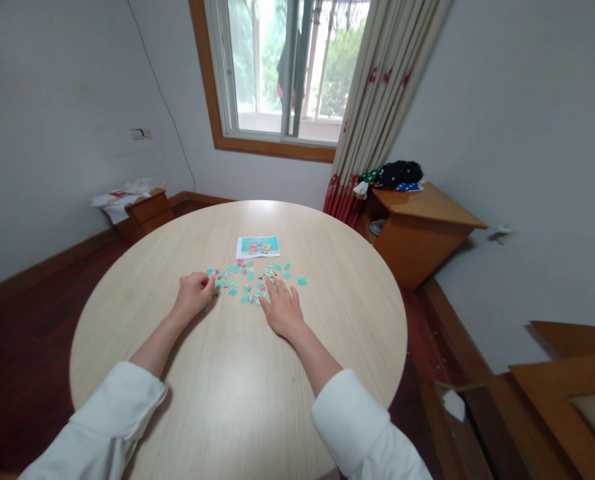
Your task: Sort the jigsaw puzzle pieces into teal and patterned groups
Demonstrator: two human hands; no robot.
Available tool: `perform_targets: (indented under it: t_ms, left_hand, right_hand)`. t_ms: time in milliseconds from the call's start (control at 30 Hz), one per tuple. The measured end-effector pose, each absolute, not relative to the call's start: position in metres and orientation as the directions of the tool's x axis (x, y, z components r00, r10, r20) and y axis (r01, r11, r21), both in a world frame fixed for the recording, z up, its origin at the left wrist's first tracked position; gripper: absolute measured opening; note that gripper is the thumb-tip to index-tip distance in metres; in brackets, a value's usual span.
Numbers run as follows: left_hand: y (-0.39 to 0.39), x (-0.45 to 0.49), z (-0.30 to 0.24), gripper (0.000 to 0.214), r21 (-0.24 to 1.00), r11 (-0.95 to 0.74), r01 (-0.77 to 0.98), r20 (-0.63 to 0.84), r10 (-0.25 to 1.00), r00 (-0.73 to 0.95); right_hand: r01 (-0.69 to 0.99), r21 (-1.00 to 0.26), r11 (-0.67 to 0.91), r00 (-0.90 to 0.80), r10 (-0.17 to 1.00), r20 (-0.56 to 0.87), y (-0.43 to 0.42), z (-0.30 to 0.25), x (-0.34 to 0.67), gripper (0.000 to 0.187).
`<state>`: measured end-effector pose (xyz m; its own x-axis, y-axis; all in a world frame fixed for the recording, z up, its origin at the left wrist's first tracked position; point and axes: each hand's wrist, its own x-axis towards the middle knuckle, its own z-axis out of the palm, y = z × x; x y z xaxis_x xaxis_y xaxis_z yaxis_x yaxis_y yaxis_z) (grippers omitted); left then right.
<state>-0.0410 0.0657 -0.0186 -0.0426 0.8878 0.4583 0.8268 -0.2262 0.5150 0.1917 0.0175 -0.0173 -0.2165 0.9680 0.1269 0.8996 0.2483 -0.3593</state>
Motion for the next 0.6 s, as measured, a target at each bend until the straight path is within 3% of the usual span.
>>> perform_targets:
  t_ms: [133,267,400,600]
  left_hand:
    - [0.063,-0.041,-0.013,0.036,0.601,-0.227,0.766,0.463,0.880,-0.102]
    - [0.061,-0.040,-0.011,0.036,0.636,-0.237,0.735,0.467,0.876,-0.122]
    - [0.060,-0.040,-0.012,0.036,0.634,-0.239,0.736,0.462,0.880,-0.112]
    - [0.062,-0.041,-0.016,0.035,0.626,-0.266,0.733,0.481,0.872,-0.094]
  right_hand:
    - [0.832,-0.505,0.231,-0.071,0.946,0.317,0.036,-0.015,0.221,0.045]
    - [0.779,-0.618,0.102,0.142,0.932,0.333,0.052,-0.013,0.263,0.043]
    - [0.775,-0.631,0.028,0.203,0.935,0.290,0.054,-0.013,0.279,0.039]
    - [0.799,-0.597,0.076,0.155,0.933,0.326,0.050,-0.014,0.269,0.034]
